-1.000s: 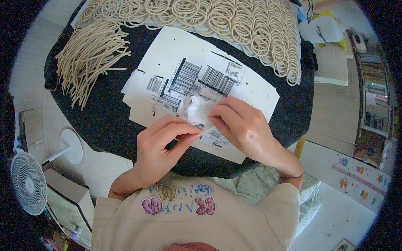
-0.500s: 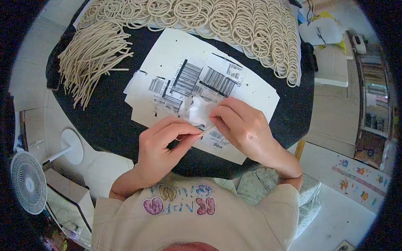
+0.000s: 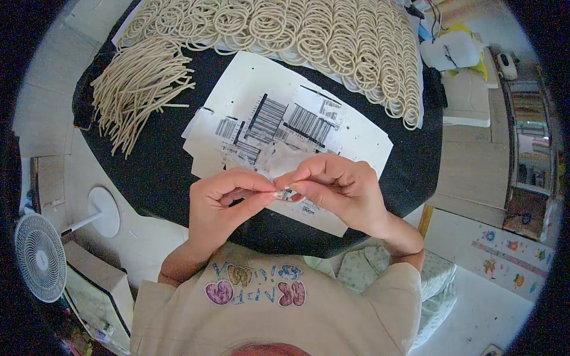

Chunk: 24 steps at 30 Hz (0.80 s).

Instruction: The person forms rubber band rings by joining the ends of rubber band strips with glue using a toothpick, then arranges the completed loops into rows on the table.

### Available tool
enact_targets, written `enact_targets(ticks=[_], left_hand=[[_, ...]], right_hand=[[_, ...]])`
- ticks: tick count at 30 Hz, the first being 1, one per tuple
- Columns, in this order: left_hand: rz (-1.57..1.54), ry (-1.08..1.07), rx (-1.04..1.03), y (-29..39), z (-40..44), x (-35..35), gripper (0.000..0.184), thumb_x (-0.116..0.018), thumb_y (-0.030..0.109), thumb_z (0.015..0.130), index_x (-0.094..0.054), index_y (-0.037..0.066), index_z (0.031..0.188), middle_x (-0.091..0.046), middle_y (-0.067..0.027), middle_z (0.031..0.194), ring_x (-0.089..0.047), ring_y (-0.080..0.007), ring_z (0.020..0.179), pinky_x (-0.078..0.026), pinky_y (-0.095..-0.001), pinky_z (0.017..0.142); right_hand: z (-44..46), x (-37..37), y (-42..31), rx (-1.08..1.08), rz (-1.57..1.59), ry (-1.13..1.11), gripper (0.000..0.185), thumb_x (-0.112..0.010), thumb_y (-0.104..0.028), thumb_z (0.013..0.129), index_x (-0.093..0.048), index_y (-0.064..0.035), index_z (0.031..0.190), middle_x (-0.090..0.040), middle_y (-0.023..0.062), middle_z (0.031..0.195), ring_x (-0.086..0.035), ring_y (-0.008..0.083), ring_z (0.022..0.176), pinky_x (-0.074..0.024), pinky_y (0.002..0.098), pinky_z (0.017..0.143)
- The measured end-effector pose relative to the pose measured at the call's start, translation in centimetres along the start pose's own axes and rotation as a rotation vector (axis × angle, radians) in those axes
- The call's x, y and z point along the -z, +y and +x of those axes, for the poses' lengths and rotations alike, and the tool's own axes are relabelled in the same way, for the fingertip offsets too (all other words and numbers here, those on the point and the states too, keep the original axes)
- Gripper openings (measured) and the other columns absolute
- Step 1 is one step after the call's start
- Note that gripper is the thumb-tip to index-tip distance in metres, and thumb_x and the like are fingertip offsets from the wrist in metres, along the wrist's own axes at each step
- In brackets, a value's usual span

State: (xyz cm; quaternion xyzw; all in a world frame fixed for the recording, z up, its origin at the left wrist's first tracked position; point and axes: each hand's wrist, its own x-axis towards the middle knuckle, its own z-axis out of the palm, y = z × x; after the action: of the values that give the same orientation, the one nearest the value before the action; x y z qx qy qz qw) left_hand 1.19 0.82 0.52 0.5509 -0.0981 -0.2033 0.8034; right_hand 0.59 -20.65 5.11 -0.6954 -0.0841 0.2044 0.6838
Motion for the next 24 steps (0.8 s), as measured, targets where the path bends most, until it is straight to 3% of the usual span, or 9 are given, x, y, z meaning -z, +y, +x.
enact_targets(ticks=[7,10,24], left_hand=[[-0.078,0.006,0.026,-0.04,0.06,0.07,0.011,-0.066,-0.003,0.083,-0.067,-0.005,0.094,-0.067,-0.0104,0.093,-0.065,-0.0129,0.085,-0.053,-0.0231,0.076],[-0.082,0.003,0.056,0.21,0.1,0.05,0.014,-0.066,-0.009,0.08,-0.066,-0.006,0.094,-0.067,-0.0124,0.094,-0.064,-0.015,0.088,-0.052,-0.0246,0.078],[-0.066,-0.007,0.032,-0.04,0.18,0.17,0.012,-0.066,-0.005,0.082,-0.067,-0.005,0.093,-0.066,-0.0114,0.094,-0.065,-0.0138,0.087,-0.053,-0.024,0.078]], right_hand=[[-0.28,-0.09,-0.29,-0.007,-0.031,-0.019,0.016,-0.05,0.005,0.093,-0.055,0.0069,0.108,-0.065,0.0164,0.111,-0.063,0.0176,0.1,-0.055,0.0291,0.081],[-0.28,-0.02,-0.32,-0.015,-0.043,-0.035,0.017,-0.051,0.004,0.093,-0.055,0.0063,0.11,-0.065,0.0156,0.112,-0.063,0.0174,0.1,-0.0551,0.029,0.08],[-0.35,0.15,-0.21,-0.016,-0.04,-0.061,0.019,-0.051,0.004,0.093,-0.054,0.0063,0.111,-0.063,0.0153,0.115,-0.062,0.0167,0.1,-0.0549,0.0287,0.08]])
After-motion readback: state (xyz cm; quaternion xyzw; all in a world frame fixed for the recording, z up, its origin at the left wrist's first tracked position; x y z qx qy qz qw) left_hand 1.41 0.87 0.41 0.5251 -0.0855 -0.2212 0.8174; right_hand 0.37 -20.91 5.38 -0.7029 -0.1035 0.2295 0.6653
